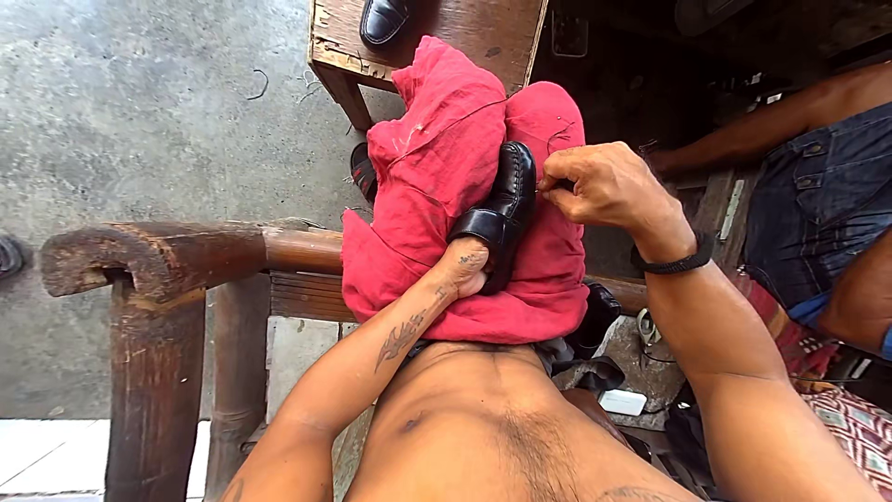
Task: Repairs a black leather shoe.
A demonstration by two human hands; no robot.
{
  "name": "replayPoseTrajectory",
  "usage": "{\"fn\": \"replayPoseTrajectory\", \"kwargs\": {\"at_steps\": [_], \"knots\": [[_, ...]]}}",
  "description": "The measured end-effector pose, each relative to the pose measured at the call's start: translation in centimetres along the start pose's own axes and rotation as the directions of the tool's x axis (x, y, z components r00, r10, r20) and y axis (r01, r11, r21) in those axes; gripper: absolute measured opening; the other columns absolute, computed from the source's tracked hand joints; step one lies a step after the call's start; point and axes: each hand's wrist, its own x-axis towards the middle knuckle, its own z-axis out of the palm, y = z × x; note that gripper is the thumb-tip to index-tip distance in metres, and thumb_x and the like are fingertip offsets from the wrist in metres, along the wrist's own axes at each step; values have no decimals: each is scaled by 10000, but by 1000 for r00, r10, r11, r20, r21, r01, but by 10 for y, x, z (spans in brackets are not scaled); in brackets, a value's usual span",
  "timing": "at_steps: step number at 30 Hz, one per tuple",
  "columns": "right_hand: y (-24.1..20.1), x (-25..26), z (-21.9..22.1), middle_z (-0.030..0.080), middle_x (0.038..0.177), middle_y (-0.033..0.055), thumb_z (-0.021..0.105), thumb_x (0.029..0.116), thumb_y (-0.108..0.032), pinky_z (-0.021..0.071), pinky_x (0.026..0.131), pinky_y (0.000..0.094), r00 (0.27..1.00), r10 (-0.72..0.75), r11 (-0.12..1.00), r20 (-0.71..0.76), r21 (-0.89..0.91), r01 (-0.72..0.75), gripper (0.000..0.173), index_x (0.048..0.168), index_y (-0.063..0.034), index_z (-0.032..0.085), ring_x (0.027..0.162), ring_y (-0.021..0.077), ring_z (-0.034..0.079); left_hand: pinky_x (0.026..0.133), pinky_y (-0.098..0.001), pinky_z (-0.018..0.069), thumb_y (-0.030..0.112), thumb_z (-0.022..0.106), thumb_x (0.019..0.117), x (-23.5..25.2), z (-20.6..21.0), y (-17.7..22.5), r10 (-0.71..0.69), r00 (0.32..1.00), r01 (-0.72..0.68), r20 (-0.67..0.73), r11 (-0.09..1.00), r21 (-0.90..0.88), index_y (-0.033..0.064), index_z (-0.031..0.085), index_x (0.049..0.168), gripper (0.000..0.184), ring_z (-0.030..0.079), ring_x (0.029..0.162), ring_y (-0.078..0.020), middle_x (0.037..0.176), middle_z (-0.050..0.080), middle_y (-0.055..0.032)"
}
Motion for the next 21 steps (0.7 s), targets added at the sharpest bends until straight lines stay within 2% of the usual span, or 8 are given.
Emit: {"fn": "replayPoseTrajectory", "kwargs": {"at_steps": [4,7,8,10,12,16,19,21], "knots": [[-6,-15,14,675,870,112,509,983,-170,504,621,527,995,50,998,-84,-41,-54,203,878,-76,655,831,315,693,450,-172,353,104,483,1045,-10,7,4,-5,994,17,-109,994,104,181,586,848,234,396,474,-18,617,499,63],[-11,-23,18,667,864,122,464,1023,-158,510,658,519,993,67,992,-98,-104,-77,236,896,-68,642,832,325,686,500,-220,403,78,518,1034,-22,-3,-2,194,980,-158,-44,894,420,99,637,939,153,449,524,-64,669,541,11],[-14,-24,17,673,888,132,460,1029,-151,514,692,521,994,68,989,-86,-127,-78,228,925,-60,641,853,331,687,563,-245,469,81,541,1030,-24,-7,-4,304,953,-255,16,770,585,75,667,965,142,529,585,-77,721,602,-9],[-18,-26,14,687,984,147,498,1047,-199,531,790,527,996,80,989,-29,-123,-83,214,1035,-52,654,949,342,690,808,-302,569,43,569,990,-25,-14,-4,473,855,-409,212,365,836,31,722,970,155,676,851,-111,889,705,-55],[-15,-26,18,698,960,155,565,1043,-298,550,790,542,992,118,988,-52,-90,-123,279,1051,-40,673,939,356,701,822,-383,574,8,580,926,-20,-13,2,516,784,-446,346,80,891,24,721,865,155,704,883,-188,864,716,-101],[-1,-34,24,611,664,160,564,946,-658,465,554,576,915,367,911,-167,-137,-390,637,800,-40,612,655,388,655,663,-343,546,35,609,932,-14,-6,11,522,813,-391,257,162,906,66,699,772,187,675,737,-113,753,691,-43],[14,-53,22,587,640,180,511,907,-767,441,560,598,842,508,835,-182,-134,-533,758,771,-25,590,646,412,633,565,-296,499,51,630,934,-13,-3,8,551,816,-375,177,271,887,90,676,715,227,627,633,-67,680,659,-6],[25,-74,22,613,685,212,525,912,-754,455,582,632,767,615,767,-185,-86,-636,756,821,-10,622,684,442,641,572,-286,500,46,622,929,-11,-4,6,563,806,-382,183,259,887,86,668,716,221,623,639,-67,684,652,-10]]}}
